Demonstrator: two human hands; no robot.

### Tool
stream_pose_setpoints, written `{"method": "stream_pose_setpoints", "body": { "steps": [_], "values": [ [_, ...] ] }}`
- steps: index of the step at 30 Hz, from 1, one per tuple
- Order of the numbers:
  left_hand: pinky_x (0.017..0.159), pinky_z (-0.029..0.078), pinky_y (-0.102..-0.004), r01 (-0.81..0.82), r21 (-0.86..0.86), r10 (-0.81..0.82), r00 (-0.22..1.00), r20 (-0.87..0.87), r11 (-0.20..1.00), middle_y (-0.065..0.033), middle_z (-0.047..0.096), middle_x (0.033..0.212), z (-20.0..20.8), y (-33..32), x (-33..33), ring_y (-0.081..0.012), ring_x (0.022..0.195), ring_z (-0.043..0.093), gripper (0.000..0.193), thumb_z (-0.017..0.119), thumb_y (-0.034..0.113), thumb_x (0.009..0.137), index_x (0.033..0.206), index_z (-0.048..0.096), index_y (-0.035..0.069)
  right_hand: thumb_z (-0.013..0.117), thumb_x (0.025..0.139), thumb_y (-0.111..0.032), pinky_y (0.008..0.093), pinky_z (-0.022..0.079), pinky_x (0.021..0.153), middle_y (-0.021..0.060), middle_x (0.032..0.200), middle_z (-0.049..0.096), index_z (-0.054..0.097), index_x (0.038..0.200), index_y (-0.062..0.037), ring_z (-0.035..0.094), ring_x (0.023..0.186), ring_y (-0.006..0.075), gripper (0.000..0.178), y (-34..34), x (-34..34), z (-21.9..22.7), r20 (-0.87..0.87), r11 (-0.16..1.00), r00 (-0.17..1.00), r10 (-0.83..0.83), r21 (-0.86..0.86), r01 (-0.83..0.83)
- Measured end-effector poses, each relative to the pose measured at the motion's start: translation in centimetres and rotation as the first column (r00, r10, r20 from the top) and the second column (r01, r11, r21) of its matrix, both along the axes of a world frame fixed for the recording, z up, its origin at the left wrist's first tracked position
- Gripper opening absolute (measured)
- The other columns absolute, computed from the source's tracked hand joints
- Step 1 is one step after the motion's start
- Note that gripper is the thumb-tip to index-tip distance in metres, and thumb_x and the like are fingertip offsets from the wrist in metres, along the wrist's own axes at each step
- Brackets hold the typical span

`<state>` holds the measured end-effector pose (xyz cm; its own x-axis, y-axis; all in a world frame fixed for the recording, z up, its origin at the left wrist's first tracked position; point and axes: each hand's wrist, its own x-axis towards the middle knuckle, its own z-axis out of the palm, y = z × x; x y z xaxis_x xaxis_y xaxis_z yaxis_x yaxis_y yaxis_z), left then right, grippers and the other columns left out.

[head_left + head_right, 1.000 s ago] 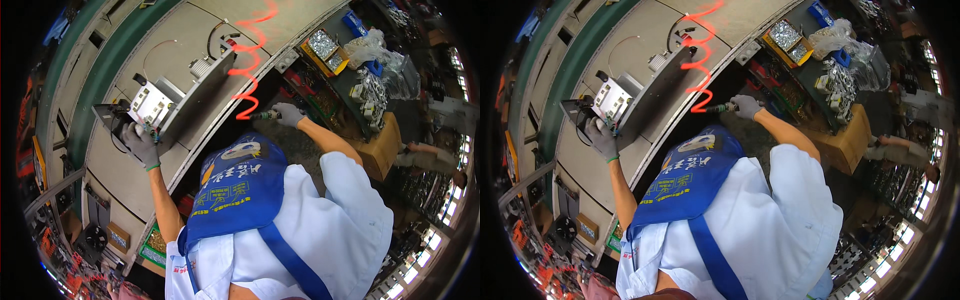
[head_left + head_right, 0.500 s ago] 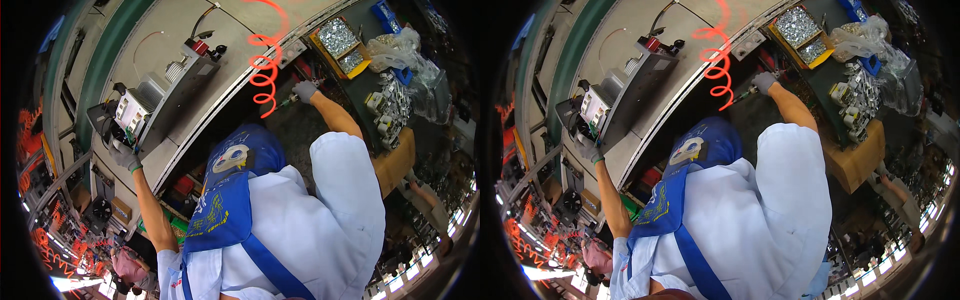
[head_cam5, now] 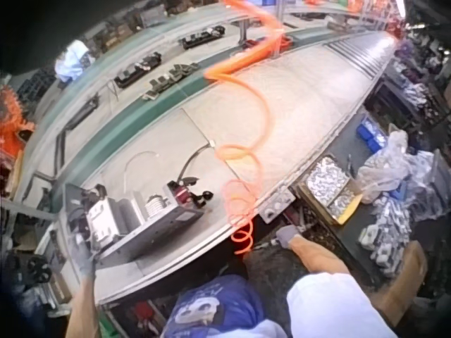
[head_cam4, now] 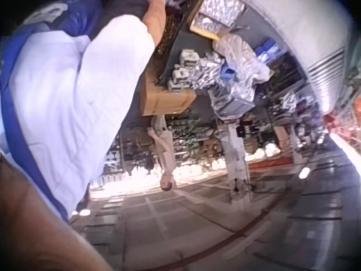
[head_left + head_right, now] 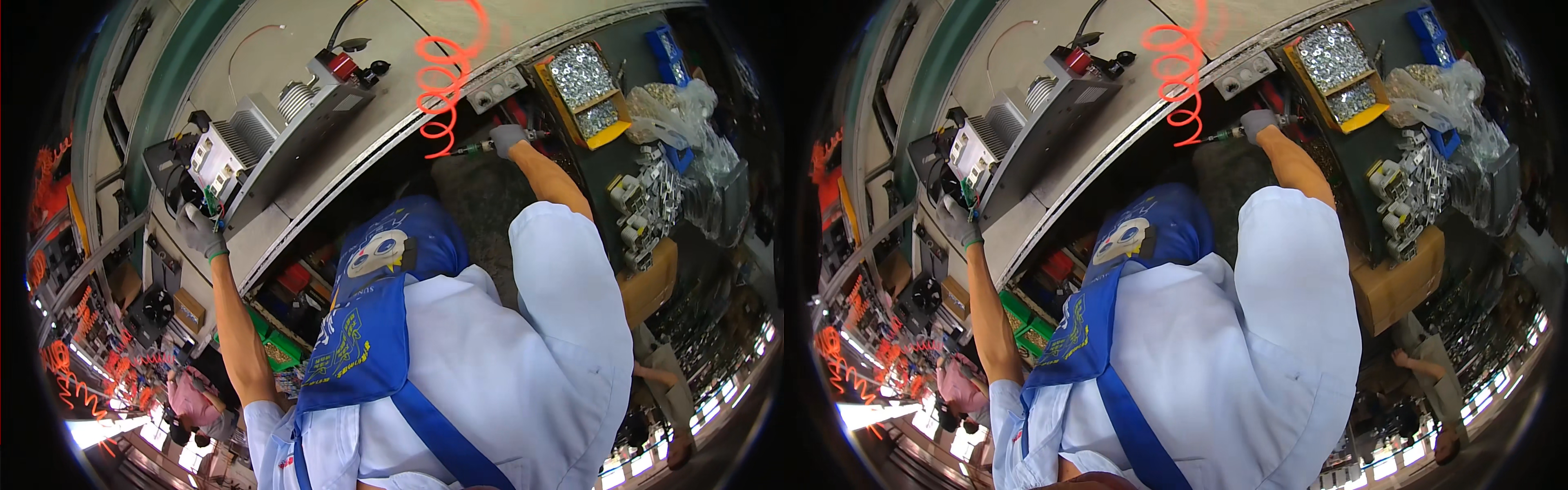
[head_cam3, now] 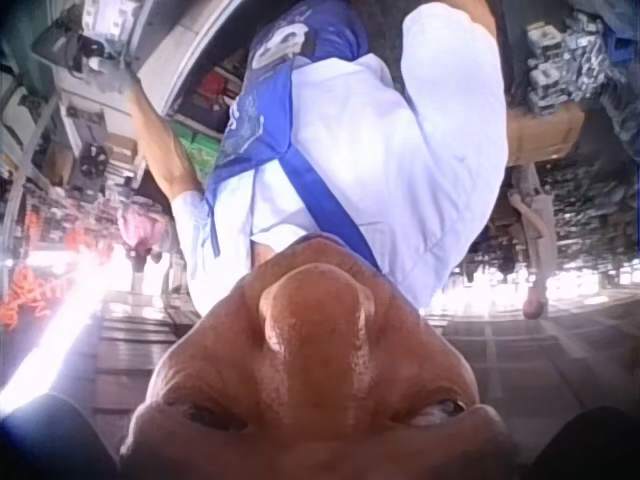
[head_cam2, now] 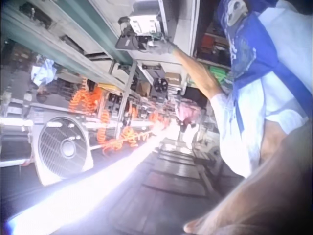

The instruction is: The person assembles electronic components by securing transformer components and PCBs into an electronic housing with screws, using a pneumatic screwdriver.

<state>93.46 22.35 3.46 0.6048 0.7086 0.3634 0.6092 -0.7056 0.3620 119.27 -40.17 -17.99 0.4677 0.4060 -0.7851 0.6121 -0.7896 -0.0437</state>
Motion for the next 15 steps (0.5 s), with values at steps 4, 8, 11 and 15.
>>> {"method": "stream_pose_setpoints", "body": {
  "steps": [4, 8, 11, 15],
  "values": [
    [0.094, 0.043, -0.0396, -0.009, 0.009, 0.009, 1.000, -0.015, 1.000, -0.0192, 0.063, 0.109, 0.2, -0.1, 0.0, -0.0336, 0.104, 0.059, 0.038, 0.050, 0.030, 0.093, 0.109, 0.065, -0.001, 0.061, 0.082, -0.014, 0.0446, 0.054, 0.082, 0.0146, 0.103, 0.070, 0.070, 0.098, -0.0097, 0.067, 0.099, 0.0329, 0.020, 0.1, 0.8, -1.3, -0.005, 0.999, 1.000, 0.016, -0.039, -0.016],
    [0.093, 0.043, -0.0397, 0.008, 0.019, -0.007, 1.000, -0.018, 1.000, -0.0196, 0.064, 0.107, 0.2, -0.2, 0.0, -0.0336, 0.102, 0.059, 0.038, 0.051, 0.030, 0.093, 0.107, 0.066, -0.002, 0.061, 0.081, -0.014, 0.0441, 0.054, 0.082, 0.0155, 0.104, 0.070, 0.071, 0.098, -0.0096, 0.068, 0.098, 0.0326, 0.020, 0.8, 0.9, -2.3, 0.020, 0.997, 0.999, -0.051, -0.049, 0.052],
    [0.092, 0.044, -0.0397, 0.016, -0.018, -0.016, 0.999, -0.030, 1.000, -0.0197, 0.064, 0.106, 0.3, -0.1, 0.4, -0.0334, 0.101, 0.060, 0.039, 0.050, 0.030, 0.093, 0.107, 0.067, -0.002, 0.061, 0.081, -0.014, 0.0435, 0.054, 0.082, 0.0159, 0.104, 0.070, 0.072, 0.098, -0.0088, 0.068, 0.098, 0.0324, 0.021, 0.7, 0.8, -2.4, 0.003, 0.994, 0.998, -0.066, -0.090, 0.066],
    [0.091, 0.044, -0.0396, 0.020, -0.009, -0.021, 0.999, -0.028, 1.000, -0.0197, 0.064, 0.105, 0.0, 0.7, 0.1, -0.0328, 0.099, 0.060, 0.038, 0.050, 0.030, 0.093, 0.107, 0.067, -0.001, 0.061, 0.082, -0.013, 0.0427, 0.054, 0.083, 0.0158, 0.106, 0.070, 0.072, 0.100, -0.0080, 0.068, 0.100, 0.0320, 0.022, 1.1, 1.0, -2.2, -0.009, 0.990, 0.996, -0.091, -0.111, 0.089]
  ]
}}
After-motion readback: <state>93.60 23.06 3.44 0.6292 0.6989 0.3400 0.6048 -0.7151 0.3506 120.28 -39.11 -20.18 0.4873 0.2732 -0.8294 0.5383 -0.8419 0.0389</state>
